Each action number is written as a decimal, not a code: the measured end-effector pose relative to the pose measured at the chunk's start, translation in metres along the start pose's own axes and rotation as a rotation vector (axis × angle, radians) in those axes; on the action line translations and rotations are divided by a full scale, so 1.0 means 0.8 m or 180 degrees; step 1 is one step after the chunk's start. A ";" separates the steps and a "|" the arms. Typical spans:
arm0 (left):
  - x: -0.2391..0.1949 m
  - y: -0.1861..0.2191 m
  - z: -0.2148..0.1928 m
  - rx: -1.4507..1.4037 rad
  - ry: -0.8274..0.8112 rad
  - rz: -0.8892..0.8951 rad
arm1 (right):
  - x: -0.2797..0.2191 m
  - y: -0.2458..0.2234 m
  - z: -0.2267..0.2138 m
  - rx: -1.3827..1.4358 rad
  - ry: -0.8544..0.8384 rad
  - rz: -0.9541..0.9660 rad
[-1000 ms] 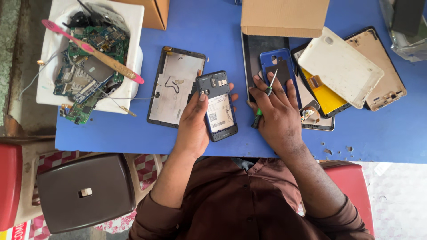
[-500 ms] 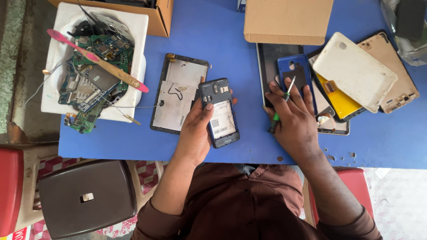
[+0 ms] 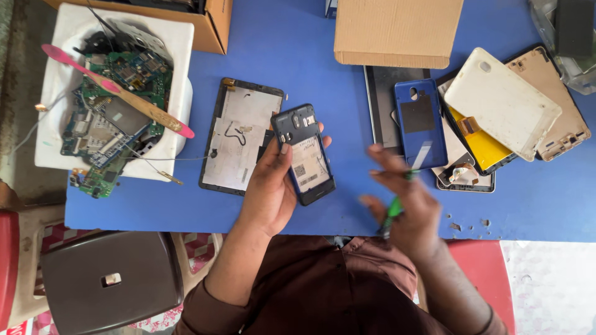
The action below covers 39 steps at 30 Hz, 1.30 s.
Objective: The person removes the back cover of a blue smartphone, then uses a screwdriver to unscrew and detach internal components. The person continues to manipulate the phone's internals with the screwdriver while other disassembled phone parts remain on the table.
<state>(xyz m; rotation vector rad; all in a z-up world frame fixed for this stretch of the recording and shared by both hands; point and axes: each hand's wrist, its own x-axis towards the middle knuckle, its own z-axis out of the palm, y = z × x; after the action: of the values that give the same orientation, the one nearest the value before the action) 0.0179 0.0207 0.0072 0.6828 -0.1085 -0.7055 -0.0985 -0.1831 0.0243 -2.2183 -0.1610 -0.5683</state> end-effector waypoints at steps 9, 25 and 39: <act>0.010 -0.001 0.001 0.0667 -0.0342 0.0019 | 0.027 -0.016 0.033 0.0289 -0.0383 0.0020; 0.100 0.042 0.034 0.2366 -0.0595 -0.0289 | -0.002 0.003 0.028 0.0430 0.0385 0.0283; 0.107 0.028 -0.010 0.1604 -0.1158 -0.0366 | 0.052 0.006 0.024 -0.0073 0.0182 -0.0424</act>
<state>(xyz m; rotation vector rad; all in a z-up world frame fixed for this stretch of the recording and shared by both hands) 0.0985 -0.0167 0.0032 1.0405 -0.6005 -0.9198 -0.0536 -0.1748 0.0289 -2.2224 -0.2753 -0.7090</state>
